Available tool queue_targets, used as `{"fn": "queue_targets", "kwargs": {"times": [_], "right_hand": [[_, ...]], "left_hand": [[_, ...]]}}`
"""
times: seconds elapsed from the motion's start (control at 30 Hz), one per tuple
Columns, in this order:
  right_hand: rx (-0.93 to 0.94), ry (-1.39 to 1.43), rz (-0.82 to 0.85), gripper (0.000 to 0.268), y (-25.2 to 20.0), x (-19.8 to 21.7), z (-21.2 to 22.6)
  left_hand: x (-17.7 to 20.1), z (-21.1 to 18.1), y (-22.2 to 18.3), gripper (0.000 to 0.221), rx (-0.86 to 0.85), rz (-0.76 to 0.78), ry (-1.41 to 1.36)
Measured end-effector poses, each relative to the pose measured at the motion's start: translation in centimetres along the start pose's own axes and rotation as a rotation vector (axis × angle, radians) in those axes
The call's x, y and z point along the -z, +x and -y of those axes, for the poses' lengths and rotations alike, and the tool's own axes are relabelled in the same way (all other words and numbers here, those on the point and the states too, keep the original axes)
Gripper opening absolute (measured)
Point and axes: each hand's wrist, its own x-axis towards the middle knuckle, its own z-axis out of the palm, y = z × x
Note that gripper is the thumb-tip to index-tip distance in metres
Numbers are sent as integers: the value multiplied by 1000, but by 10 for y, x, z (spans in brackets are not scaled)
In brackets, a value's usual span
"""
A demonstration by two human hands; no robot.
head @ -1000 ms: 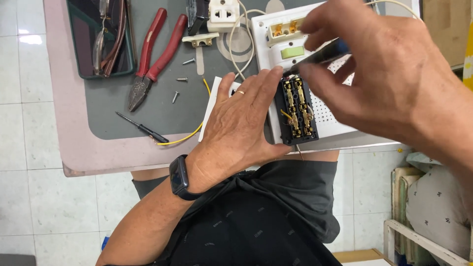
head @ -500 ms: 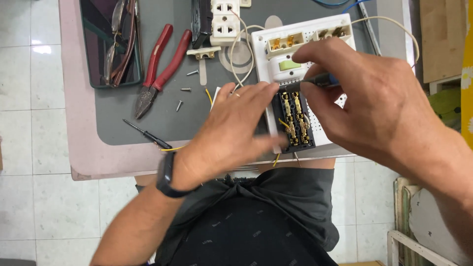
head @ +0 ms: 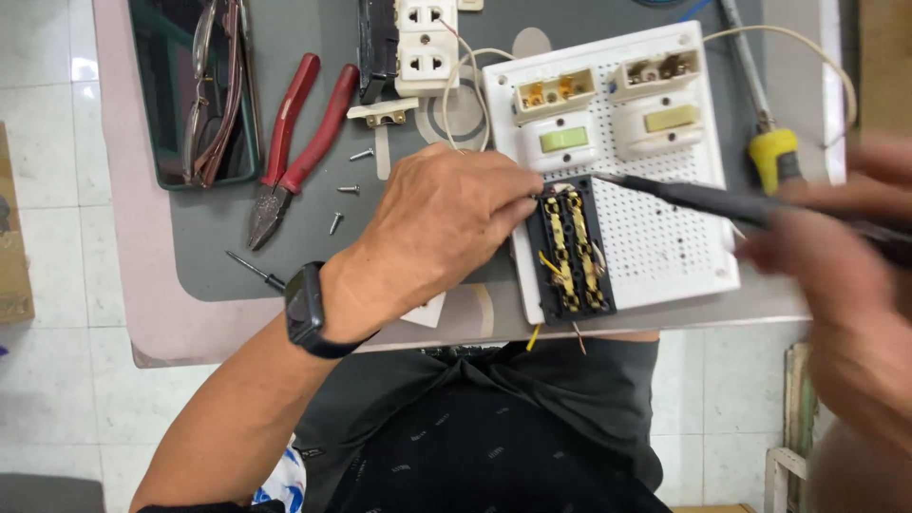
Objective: Assembling electrical components like sockets and switches onto a power strip baseplate using a screwdriver.
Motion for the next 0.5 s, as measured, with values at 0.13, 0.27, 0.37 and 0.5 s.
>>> {"fn": "queue_targets", "kwargs": {"times": [0.13,0.27,0.37,0.5], "right_hand": [[-41,236,-98,45,-24,-34,9],[28,536,-355,22,-32,-76,-43],[36,644,-417,30,-45,-90,-54],[-92,57,-222,44,-47,-66,-4]], "left_hand": [[-1,6,-3,5,-37,46,70],[10,1,-5,18,34,-35,-86],[19,-3,-7,12,59,-72,-113],[26,-1,-12,12,80,-90,-40]]}}
